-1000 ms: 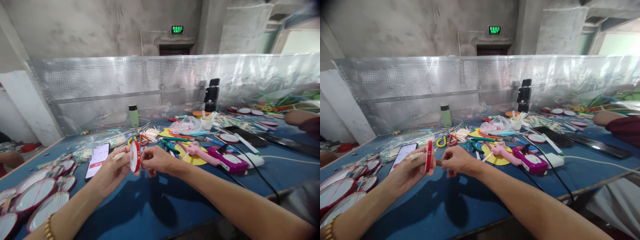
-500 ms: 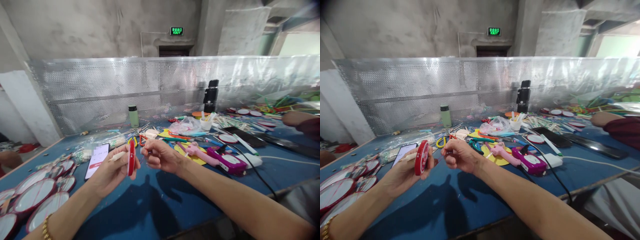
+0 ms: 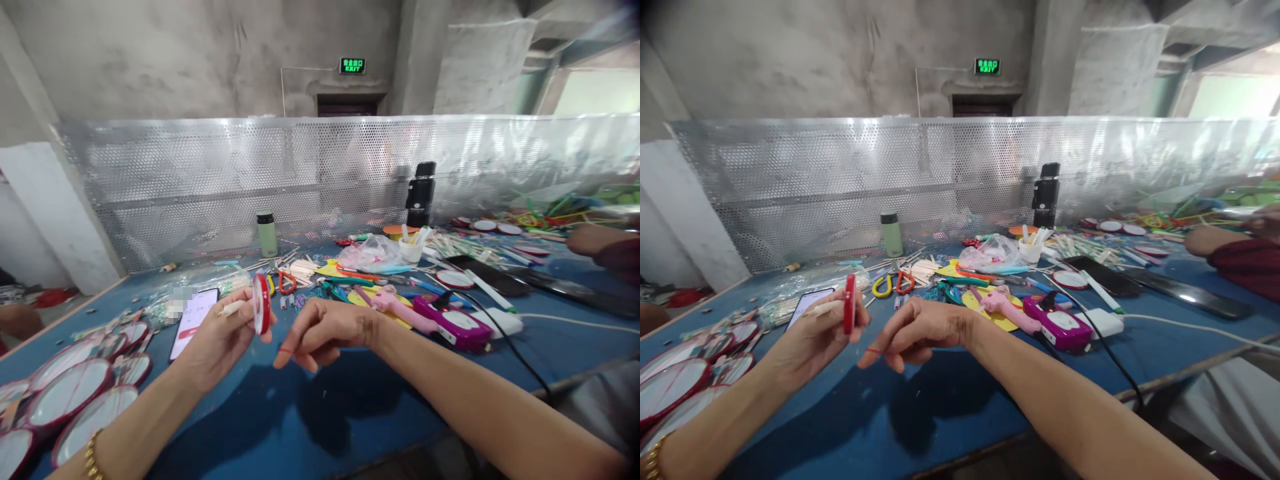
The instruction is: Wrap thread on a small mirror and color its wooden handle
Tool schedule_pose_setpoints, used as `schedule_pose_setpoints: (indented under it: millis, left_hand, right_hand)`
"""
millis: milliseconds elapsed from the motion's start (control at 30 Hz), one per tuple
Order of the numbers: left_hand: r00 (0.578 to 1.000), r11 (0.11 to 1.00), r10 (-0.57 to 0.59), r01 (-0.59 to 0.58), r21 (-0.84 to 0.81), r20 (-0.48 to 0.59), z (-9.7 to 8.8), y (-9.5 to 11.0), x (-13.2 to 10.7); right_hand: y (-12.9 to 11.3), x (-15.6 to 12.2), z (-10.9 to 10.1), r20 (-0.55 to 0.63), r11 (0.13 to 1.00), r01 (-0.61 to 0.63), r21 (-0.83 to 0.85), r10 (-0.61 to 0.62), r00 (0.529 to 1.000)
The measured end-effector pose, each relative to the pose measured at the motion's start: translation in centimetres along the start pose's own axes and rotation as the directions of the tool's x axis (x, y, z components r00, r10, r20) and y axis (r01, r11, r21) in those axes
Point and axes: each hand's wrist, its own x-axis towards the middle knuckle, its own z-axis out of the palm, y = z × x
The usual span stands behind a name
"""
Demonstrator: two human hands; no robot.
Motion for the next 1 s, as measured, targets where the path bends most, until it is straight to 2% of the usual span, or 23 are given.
schedule_pose_setpoints:
  millis: [67,133,167,233,367,400,500,600,667,767,1000]
  left_hand:
    - [0.993,0.997,0.061,-0.055,0.06,-0.104,-0.2,-0.2,0.5]
    - [0.979,0.988,0.11,-0.09,0.125,-0.17,-0.5,-0.6,0.9]
    - [0.973,0.982,0.13,-0.099,0.162,-0.192,-0.8,-0.9,1.0]
    - [0.96,0.966,0.154,-0.097,0.238,-0.233,-1.2,-1.3,1.2]
    - [0.955,0.916,0.163,-0.053,0.398,-0.247,-1.4,-2.0,1.2]
    - [0.957,0.898,0.171,-0.055,0.437,-0.233,-1.3,-2.1,1.1]
    - [0.957,0.811,0.24,-0.104,0.575,-0.166,-0.8,-2.0,0.9]
    - [0.945,0.681,0.303,-0.123,0.722,-0.125,-0.4,-1.7,0.8]
    - [0.942,0.603,0.318,-0.115,0.79,-0.105,-0.3,-1.5,0.7]
    - [0.939,0.554,0.333,-0.125,0.823,-0.081,-0.3,-1.4,0.6]
    - [0.94,0.572,0.329,-0.127,0.81,-0.085,-0.4,-1.4,0.4]
  right_hand:
    - [-0.9,-0.7,0.0,-0.104,0.986,-0.069,-0.154,0.053,0.993]
    - [-2.0,-1.6,-0.2,-0.247,0.958,-0.135,-0.254,0.07,0.966]
    - [-2.5,-2.1,-0.5,-0.281,0.941,-0.159,-0.297,0.073,0.957]
    - [-3.3,-2.9,-1.0,-0.357,0.925,-0.119,-0.36,-0.019,0.934]
    - [-3.4,-2.8,-1.4,-0.53,0.87,-0.057,-0.49,-0.246,0.811]
    - [-3.2,-2.4,-1.3,-0.531,0.839,-0.063,-0.541,-0.282,0.799]
    - [-2.4,-1.2,-0.5,-0.492,0.675,-0.133,-0.726,-0.374,0.786]
    - [-1.9,-0.5,0.1,-0.484,0.534,-0.238,-0.811,-0.383,0.787]
    - [-1.6,-0.3,0.3,-0.469,0.484,-0.263,-0.834,-0.373,0.8]
    - [-1.4,-0.2,0.4,-0.432,0.477,-0.231,-0.848,-0.368,0.824]
    - [-1.3,0.3,0.7,-0.458,0.527,-0.236,-0.817,-0.342,0.821]
